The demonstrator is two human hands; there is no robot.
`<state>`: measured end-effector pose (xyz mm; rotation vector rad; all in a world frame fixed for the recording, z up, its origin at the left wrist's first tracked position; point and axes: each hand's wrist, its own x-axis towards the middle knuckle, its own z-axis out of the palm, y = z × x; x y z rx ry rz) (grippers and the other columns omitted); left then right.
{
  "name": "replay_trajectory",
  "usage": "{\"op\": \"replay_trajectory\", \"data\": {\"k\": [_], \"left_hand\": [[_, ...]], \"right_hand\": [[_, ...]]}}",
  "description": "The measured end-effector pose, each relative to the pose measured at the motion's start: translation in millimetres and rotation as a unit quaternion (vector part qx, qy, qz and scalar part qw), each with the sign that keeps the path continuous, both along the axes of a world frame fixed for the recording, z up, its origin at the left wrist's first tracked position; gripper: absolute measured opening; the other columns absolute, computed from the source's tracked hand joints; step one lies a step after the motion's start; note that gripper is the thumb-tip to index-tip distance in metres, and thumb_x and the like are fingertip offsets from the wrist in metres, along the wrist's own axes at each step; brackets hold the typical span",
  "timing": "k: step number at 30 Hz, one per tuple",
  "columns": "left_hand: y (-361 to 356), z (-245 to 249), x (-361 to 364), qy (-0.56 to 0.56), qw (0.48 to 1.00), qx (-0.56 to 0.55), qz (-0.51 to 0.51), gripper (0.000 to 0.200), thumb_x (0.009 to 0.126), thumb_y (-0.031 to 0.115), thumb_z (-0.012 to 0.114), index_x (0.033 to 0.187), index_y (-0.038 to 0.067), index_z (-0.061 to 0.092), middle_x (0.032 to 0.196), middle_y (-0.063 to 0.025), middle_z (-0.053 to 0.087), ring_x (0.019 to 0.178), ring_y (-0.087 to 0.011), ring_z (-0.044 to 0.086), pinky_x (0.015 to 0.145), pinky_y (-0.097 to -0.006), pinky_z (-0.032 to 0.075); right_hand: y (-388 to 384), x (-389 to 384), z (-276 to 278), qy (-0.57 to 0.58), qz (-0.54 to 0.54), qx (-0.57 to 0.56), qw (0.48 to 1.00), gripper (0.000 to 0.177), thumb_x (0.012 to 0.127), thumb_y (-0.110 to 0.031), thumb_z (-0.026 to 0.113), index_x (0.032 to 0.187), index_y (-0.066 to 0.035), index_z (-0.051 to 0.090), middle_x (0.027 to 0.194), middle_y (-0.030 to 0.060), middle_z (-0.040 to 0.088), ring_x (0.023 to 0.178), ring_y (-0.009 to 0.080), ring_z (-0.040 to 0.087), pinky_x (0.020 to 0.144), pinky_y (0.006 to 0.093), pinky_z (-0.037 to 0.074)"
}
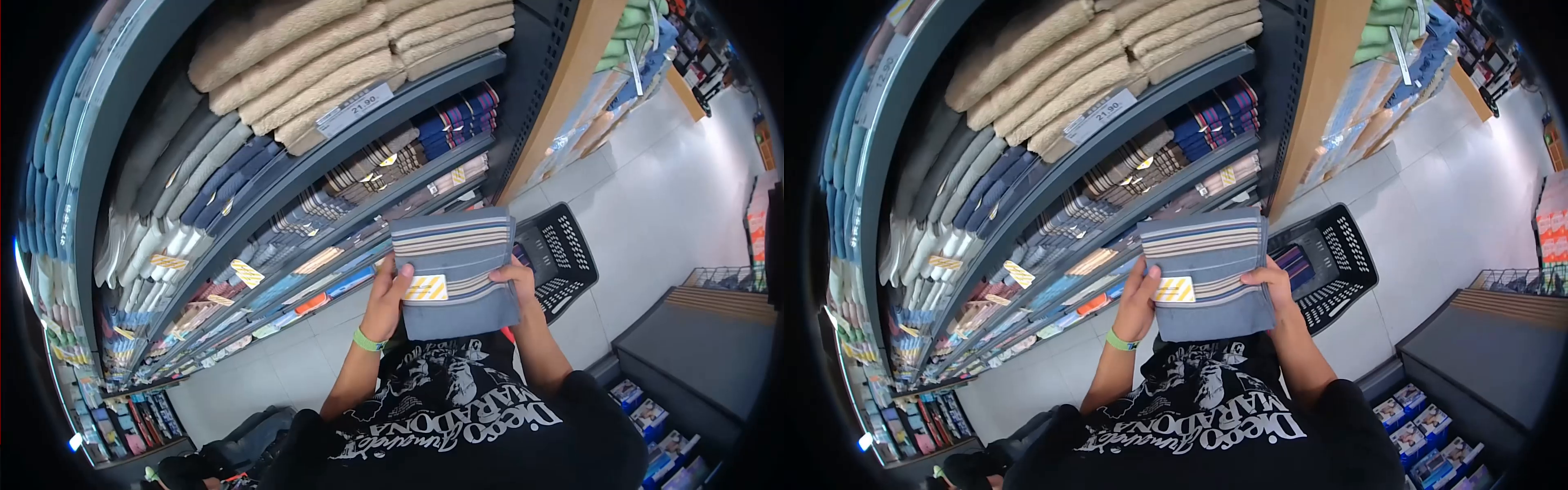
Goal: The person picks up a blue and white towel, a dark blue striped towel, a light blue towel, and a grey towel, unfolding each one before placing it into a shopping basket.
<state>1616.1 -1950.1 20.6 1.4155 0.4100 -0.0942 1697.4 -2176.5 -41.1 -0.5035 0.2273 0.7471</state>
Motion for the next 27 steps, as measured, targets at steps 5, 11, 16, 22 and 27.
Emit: {"op": "replay_trajectory", "data": {"k": [5, 11, 16, 22, 27], "left_hand": [[-1, -8, 17, 0.002, 0.991, -0.134, 0.024, 0.044, 0.101, 0.020, 0.052, 0.140, 0.002, 0.042, 0.135, -0.0093, 0.053, 0.119, -0.0142, 0.051, 0.101, -0.0282, 0.040], [17, -1, 14, -0.109, 0.976, 0.188, 0.008, 0.052, 0.098, 0.018, 0.056, 0.143, 0.001, 0.038, 0.140, -0.0154, 0.048, 0.127, -0.0217, 0.048, 0.104, -0.0356, 0.040], [8, 19, 11, -0.153, 0.978, -0.018, -0.143, 0.071, 0.096, 0.017, 0.057, 0.151, -0.001, 0.016, 0.149, -0.0195, 0.035, 0.139, -0.0267, 0.034, 0.112, -0.0367, 0.028], [15, 41, 15, -0.148, 0.976, 0.020, -0.158, 0.069, 0.096, 0.020, 0.058, 0.148, -0.004, 0.019, 0.145, -0.0169, 0.037, 0.134, -0.0237, 0.036, 0.112, -0.0350, 0.026], [12, 41, 14, -0.166, 0.972, 0.013, -0.164, 0.066, 0.098, 0.028, 0.054, 0.147, -0.005, 0.024, 0.145, -0.0169, 0.039, 0.135, -0.0244, 0.036, 0.113, -0.0361, 0.025]], "right_hand": [[5, 0, 17, -0.026, -0.029, -0.058, 0.998, 0.055, 0.074, -0.002, 0.063, 0.127, 0.006, 0.050, 0.115, 0.0191, 0.064, 0.103, 0.0296, 0.064, 0.094, 0.0369, 0.049], [40, -11, 36, -0.154, -0.038, -0.208, 0.965, 0.049, 0.083, -0.004, 0.069, 0.128, 0.005, 0.050, 0.116, 0.0124, 0.064, 0.104, 0.0220, 0.062, 0.093, 0.0327, 0.048], [64, -33, 83, -0.437, -0.018, -0.363, 0.823, 0.064, 0.084, -0.014, 0.070, 0.140, 0.000, 0.041, 0.132, 0.0175, 0.055, 0.120, 0.0252, 0.055, 0.101, 0.0352, 0.042], [66, -29, 84, -0.494, -0.007, -0.318, 0.809, 0.068, 0.090, -0.038, 0.060, 0.146, -0.007, 0.038, 0.153, 0.0134, 0.032, 0.137, 0.0280, 0.036, 0.103, 0.0388, 0.037], [67, -20, 87, -0.484, -0.021, -0.267, 0.833, 0.066, 0.088, -0.034, 0.064, 0.142, -0.005, 0.040, 0.140, 0.0117, 0.040, 0.116, 0.0206, 0.046, 0.092, 0.0330, 0.043]]}}
